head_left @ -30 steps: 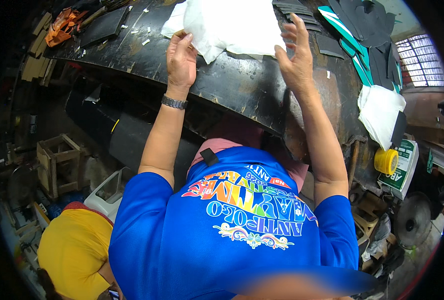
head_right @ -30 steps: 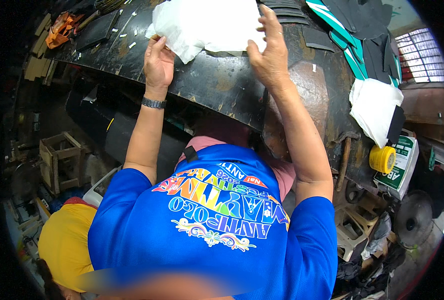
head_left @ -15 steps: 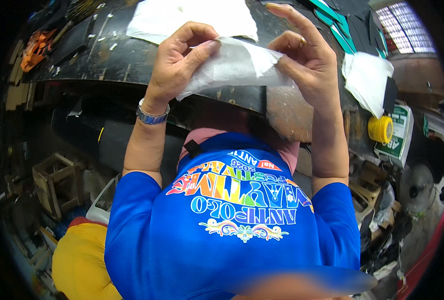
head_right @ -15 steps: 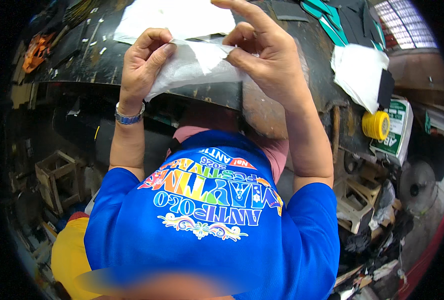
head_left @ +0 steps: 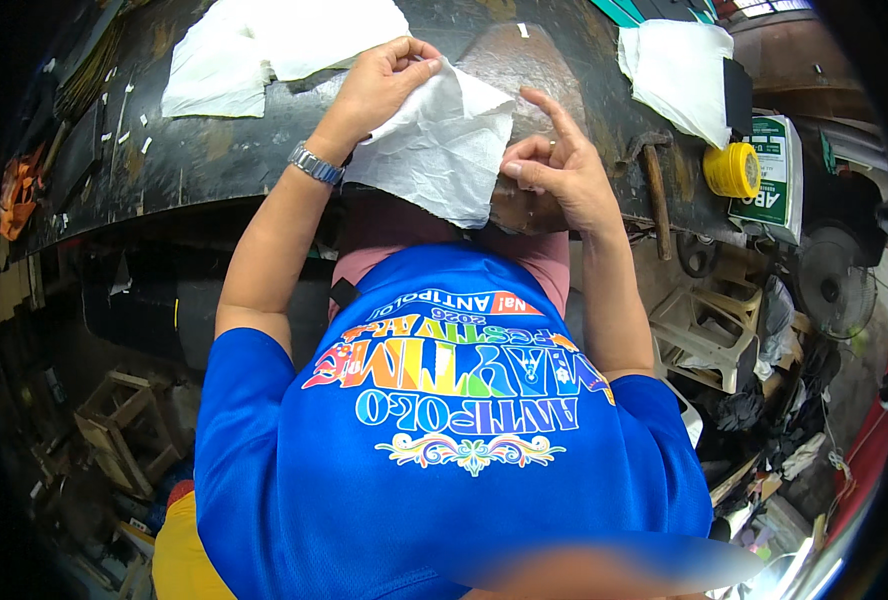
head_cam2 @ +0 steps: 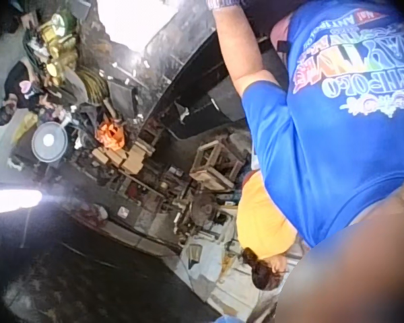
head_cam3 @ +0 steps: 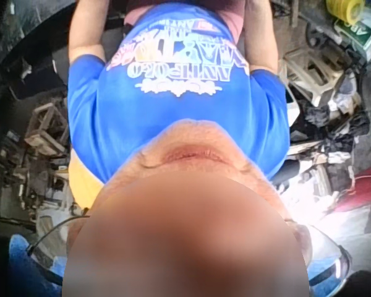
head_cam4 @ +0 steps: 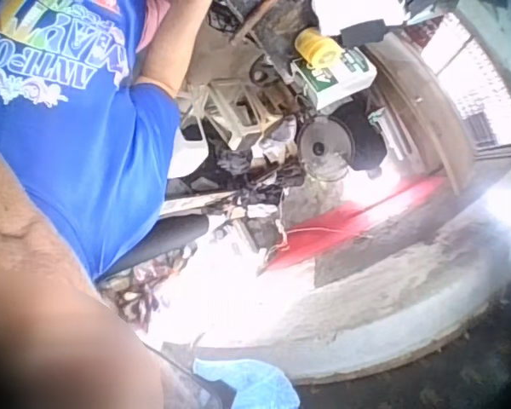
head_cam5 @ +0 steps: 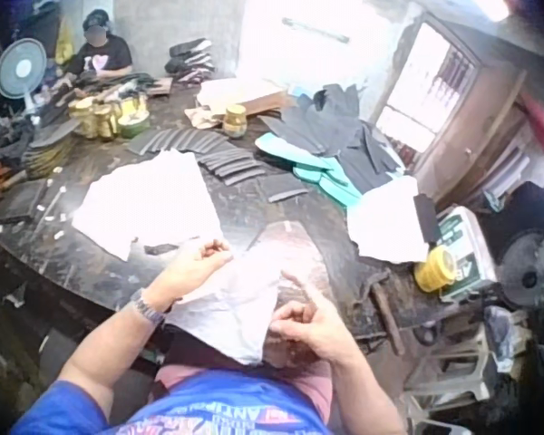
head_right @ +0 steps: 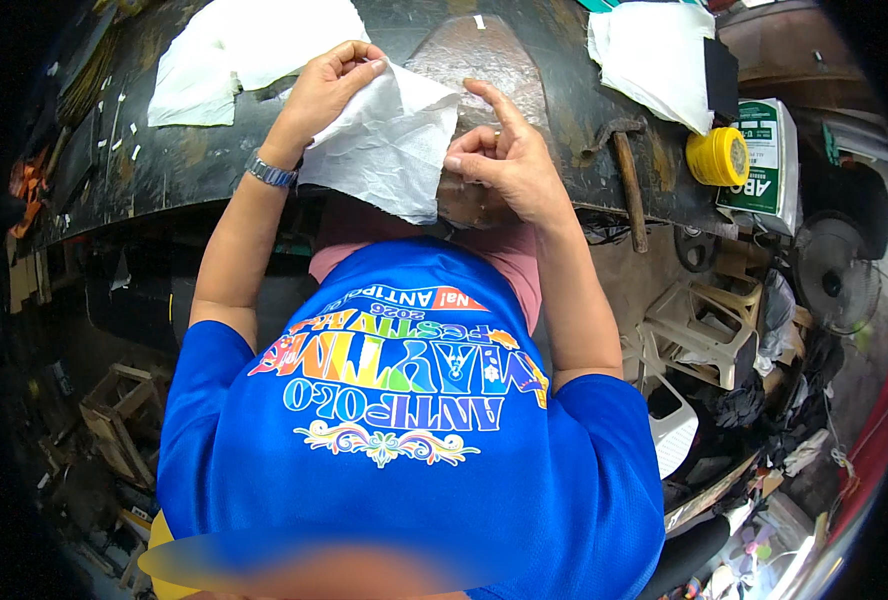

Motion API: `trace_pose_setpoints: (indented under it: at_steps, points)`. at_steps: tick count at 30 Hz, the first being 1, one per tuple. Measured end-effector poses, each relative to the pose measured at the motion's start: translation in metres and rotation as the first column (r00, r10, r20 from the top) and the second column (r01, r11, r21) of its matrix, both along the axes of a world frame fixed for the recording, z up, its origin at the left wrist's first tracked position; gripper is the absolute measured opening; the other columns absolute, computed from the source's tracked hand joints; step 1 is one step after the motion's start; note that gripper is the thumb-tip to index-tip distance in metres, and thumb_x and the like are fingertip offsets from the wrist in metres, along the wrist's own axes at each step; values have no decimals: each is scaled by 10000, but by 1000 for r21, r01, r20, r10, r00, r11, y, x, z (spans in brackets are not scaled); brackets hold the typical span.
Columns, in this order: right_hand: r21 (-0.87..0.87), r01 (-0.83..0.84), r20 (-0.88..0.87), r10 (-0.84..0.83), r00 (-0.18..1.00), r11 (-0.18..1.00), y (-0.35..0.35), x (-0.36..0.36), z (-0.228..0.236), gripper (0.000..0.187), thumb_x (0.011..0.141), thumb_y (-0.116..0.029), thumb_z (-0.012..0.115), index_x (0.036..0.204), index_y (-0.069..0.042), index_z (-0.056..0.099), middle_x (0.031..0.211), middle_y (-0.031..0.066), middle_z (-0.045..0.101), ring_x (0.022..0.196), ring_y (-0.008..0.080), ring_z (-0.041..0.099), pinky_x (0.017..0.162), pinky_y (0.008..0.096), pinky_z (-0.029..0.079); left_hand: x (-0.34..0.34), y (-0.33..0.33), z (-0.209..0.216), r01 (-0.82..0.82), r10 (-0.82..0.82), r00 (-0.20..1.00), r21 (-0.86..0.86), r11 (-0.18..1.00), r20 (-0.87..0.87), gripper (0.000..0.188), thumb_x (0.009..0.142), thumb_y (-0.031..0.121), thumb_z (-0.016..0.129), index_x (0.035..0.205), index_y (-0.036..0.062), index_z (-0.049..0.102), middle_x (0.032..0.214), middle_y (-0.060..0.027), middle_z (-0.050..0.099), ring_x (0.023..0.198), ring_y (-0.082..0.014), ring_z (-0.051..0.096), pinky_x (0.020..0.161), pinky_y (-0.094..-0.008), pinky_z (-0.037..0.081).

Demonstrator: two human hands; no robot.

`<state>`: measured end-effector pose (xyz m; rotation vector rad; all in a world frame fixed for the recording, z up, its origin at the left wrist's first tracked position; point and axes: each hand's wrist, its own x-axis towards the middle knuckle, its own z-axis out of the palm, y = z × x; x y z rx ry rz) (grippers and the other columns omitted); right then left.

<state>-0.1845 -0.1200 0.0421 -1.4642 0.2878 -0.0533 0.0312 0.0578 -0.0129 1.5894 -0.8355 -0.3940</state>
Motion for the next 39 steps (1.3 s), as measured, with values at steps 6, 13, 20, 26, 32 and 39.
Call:
trace_pose_setpoints:
  at_steps: [6, 13, 20, 26, 32, 39]
  points:
    - [-23, 133, 57, -132, 990, 991, -9, 1, 18, 717, 1053, -346, 604, 1601, -79, 227, 1068, 214, 712, 896, 211, 730, 711, 278, 560, 18, 5, 92, -211, 207, 961, 1, 978, 186, 183, 950, 167, 722, 1084, 43, 707, 985, -67, 718, 813, -159, 656, 745, -304, 535]
    - [492, 113, 178, -227, 957, 863, 6, 7, -3, 754, 1090, -456, 470, 1634, -126, 66, 1321, 255, 611, 1181, 323, 649, 959, 431, 552, -64, 16, 98, 230, -165, 743, -17, 973, 648, 161, 871, 45, 782, 1017, 72, 720, 970, -68, 670, 880, -196, 670, 749, -304, 554]
    - [185, 226, 122, -250, 960, 957, 3, -12, -15, 827, 901, 101, 681, 1582, -41, 233, 1204, 205, 681, 1102, 211, 679, 915, 330, 572, -98, 21, 43, 302, -325, 860, 119, 946, 394, 203, 889, 170, 747, 1063, 79, 695, 1074, -100, 671, 1057, -311, 653, 896, -394, 530]
    - [24, 206, 74, -207, 975, 978, 5, -13, -9, 895, 869, 86, 705, 1600, -28, 200, 1123, 226, 694, 974, 206, 718, 822, 313, 596, -72, -12, 18, 105, -289, 727, 314, 943, 623, 582, 961, 414, 683, 1447, 112, 575, 1541, -159, 505, 1465, -330, 427, 1221, -504, 304]
    - [-91, 142, -118, -153, 981, 986, -1, -48, 6, 1066, 793, 105, 731, 1653, -110, 140, 953, 127, 645, 795, 124, 662, 677, 249, 540, -79, -18, -3, -5, -283, 619, 364, 931, 733, 870, 904, 684, 607, 1534, 103, 455, 1613, -176, 399, 1531, -327, 310, 1268, -513, 173]
    - [-438, 37, -283, -177, 942, 898, -15, -74, 35, 1074, 785, 70, 759, 1661, -133, 171, 803, 12, 572, 657, 45, 518, 591, 204, 444, -79, -15, 13, 12, -345, 624, 432, 902, 701, 1081, 795, 736, 686, 1598, 101, 342, 1632, -200, 352, 1527, -374, 304, 1257, -562, 151]
